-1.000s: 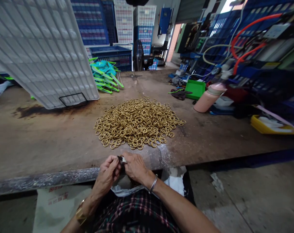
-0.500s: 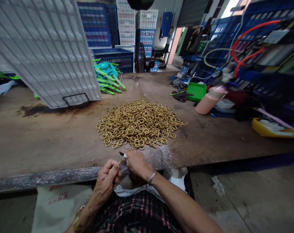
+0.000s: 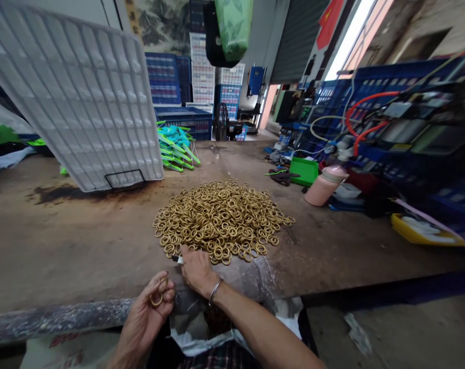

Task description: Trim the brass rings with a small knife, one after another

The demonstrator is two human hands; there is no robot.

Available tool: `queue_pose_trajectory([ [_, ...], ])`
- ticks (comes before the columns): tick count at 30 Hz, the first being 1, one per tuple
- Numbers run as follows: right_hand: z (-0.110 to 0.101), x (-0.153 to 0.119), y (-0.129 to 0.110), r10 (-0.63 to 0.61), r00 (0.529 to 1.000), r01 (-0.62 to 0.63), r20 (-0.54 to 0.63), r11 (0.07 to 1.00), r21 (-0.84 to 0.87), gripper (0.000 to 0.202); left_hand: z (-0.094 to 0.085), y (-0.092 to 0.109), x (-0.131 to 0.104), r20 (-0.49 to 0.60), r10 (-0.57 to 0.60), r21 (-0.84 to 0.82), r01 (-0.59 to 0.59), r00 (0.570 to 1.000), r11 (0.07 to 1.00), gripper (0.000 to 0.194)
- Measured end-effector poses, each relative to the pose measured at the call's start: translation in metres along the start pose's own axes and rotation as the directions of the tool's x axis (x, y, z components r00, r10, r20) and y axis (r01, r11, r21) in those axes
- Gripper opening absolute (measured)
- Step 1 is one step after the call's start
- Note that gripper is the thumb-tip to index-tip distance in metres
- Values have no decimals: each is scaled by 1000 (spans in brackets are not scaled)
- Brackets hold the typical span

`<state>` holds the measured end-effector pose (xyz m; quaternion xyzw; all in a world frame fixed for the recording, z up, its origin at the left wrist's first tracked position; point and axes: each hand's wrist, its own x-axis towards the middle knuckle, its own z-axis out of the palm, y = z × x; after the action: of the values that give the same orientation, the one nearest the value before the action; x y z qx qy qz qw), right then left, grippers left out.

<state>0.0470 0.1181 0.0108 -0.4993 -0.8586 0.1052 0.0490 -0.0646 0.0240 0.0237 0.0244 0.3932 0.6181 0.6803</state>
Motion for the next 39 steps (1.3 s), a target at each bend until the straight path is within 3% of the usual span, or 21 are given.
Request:
queue_pose_trajectory([
  [2, 2, -2, 2, -17, 1000, 17, -25, 1000, 20, 31, 0, 2, 4, -6, -17, -8, 17, 1000, 1000, 28],
  [5, 4, -5, 8, -32, 998, 36, -54, 996, 85, 29, 2, 4, 8, -65, -36, -30, 34, 997, 999, 9],
  [8, 4, -9, 13, -23, 996, 46, -89, 963, 267, 23, 8, 4, 10, -117, -43, -21, 40, 992, 999, 6],
  [11, -2, -18, 17, 7, 993, 58, -121, 850, 524, 15, 15, 2, 11, -82, -31, 56, 35, 996, 998, 7],
  [15, -13, -36, 21, 30, 987, 91, -158, 703, 705, 9, 22, -7, 12, -35, -30, 179, 36, 999, 983, 28],
  [21, -20, -54, 25, 28, 995, 56, -92, 615, 787, 10, 27, -21, 13, 86, -34, 322, 5, 996, 947, 34],
  [26, -17, -55, 28, 91, 994, -11, -52, 589, 808, 19, 27, -28, 11, 104, -14, 422, -31, 994, 906, 37],
  [35, -12, -57, 32, 108, 988, 20, -106, 602, 799, 19, 28, -38, 7, 116, 115, 725, -163, 987, 669, 39],
  [39, -13, -60, 33, 127, 988, -5, -82, 569, 822, 20, 28, -40, 6, 161, 64, 678, -158, 985, 718, 35],
])
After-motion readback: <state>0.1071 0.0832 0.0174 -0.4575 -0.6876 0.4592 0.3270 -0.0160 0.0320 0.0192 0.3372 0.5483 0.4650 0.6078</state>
